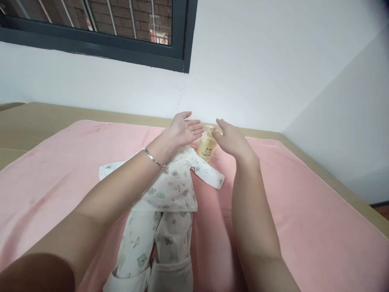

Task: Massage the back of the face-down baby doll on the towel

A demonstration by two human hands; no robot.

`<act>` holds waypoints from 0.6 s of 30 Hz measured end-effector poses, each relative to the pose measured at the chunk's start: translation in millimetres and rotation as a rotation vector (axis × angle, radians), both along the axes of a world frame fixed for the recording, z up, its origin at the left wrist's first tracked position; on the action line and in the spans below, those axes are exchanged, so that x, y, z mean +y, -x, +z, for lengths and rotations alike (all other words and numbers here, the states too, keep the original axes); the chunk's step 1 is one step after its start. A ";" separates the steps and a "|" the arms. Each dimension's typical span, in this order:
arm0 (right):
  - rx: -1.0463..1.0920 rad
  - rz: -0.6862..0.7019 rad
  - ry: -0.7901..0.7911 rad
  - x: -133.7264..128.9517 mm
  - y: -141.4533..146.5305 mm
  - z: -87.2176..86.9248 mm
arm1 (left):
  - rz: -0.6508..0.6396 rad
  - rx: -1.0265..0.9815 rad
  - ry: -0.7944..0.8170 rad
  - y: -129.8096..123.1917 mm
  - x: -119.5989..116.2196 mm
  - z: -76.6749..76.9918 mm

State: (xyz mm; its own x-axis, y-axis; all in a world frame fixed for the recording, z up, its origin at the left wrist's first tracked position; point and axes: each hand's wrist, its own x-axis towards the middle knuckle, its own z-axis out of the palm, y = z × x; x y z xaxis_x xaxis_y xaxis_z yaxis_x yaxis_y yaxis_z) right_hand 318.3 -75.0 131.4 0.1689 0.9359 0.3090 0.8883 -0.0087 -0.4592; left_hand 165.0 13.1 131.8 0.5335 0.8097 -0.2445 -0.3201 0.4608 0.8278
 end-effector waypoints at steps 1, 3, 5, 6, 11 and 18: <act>-0.007 0.005 0.007 4.4 2.7 -2.8 | -0.005 -0.024 0.038 -5.0 0.3 1.8; -0.018 0.005 0.036 10.8 8.4 -6.7 | 0.002 -0.051 0.091 -13.4 -0.2 3.2; -0.052 0.028 0.033 14.6 14.2 -9.0 | 0.013 -0.062 0.109 -18.7 -0.6 2.0; -0.072 0.043 0.030 15.7 17.0 -10.1 | 0.014 -0.063 0.098 -20.1 -0.4 0.9; -0.183 0.047 0.032 18.2 26.5 -17.3 | -0.051 0.037 -0.043 -15.9 2.9 -4.7; -0.296 -0.010 -0.007 22.9 33.7 -26.9 | -0.078 0.010 -0.058 -4.1 -3.8 -5.4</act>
State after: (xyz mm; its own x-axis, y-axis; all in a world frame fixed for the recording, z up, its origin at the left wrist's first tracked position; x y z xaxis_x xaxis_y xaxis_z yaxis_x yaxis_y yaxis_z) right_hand 284.6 -52.1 104.5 0.0795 0.9323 0.3528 0.9836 -0.0158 -0.1798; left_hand 169.1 9.3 126.4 0.5934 0.7786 -0.2039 -0.2764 0.4350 0.8570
